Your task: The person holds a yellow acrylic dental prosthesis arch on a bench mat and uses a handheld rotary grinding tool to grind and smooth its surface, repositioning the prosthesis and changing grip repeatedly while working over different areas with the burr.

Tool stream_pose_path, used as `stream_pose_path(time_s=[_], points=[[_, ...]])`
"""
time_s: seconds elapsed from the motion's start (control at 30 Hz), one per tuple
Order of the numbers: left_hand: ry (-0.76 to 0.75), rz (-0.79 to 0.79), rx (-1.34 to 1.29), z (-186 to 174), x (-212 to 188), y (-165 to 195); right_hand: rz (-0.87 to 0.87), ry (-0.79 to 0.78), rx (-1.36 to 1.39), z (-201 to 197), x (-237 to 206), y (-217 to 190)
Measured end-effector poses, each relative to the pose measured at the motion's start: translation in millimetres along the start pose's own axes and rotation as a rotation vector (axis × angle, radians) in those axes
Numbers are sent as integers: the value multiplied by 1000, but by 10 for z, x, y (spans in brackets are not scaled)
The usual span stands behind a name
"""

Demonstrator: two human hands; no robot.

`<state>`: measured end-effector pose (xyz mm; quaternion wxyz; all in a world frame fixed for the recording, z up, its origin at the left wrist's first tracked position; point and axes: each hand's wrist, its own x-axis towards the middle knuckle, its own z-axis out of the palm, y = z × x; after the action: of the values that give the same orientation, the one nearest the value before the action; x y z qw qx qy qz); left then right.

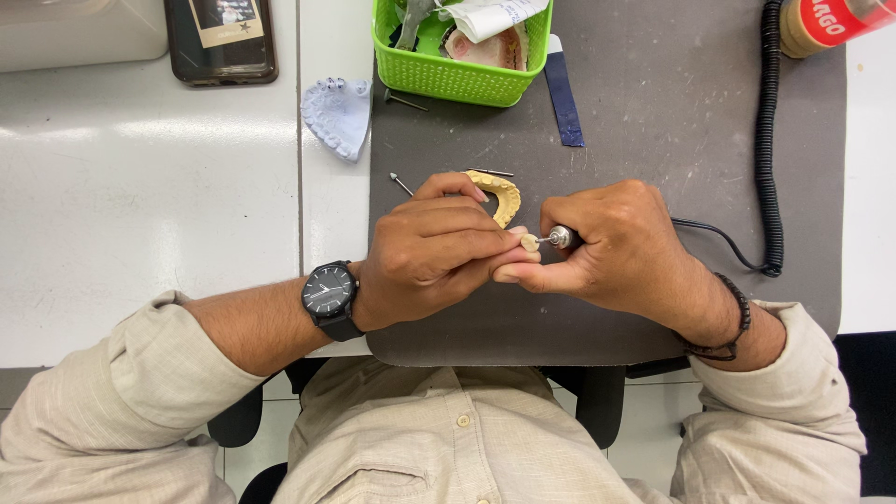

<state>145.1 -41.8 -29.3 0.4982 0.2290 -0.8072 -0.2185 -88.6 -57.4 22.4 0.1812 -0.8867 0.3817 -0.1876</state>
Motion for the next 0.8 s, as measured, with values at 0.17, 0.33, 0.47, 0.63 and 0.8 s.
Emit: stream_pose_path(time_s=[0.17, 0.33, 0.47, 0.63, 0.8], points=[[2, -2, 1, -2, -3, 5, 20, -1, -2, -3, -7, -27], [-2, -2, 1, 3, -10, -4, 24, -40, -33, -10, 3, -17], [-4, -1, 2, 7, -16, -2, -2, -23, -25, -12, -5, -20], [-5, -4, 3, 11, -17, -7, 1, -21, -22, -9, -2, -12], [-3, 0, 10, 2, -19, -12, 27, -29, -28, -12, -5, -12]])
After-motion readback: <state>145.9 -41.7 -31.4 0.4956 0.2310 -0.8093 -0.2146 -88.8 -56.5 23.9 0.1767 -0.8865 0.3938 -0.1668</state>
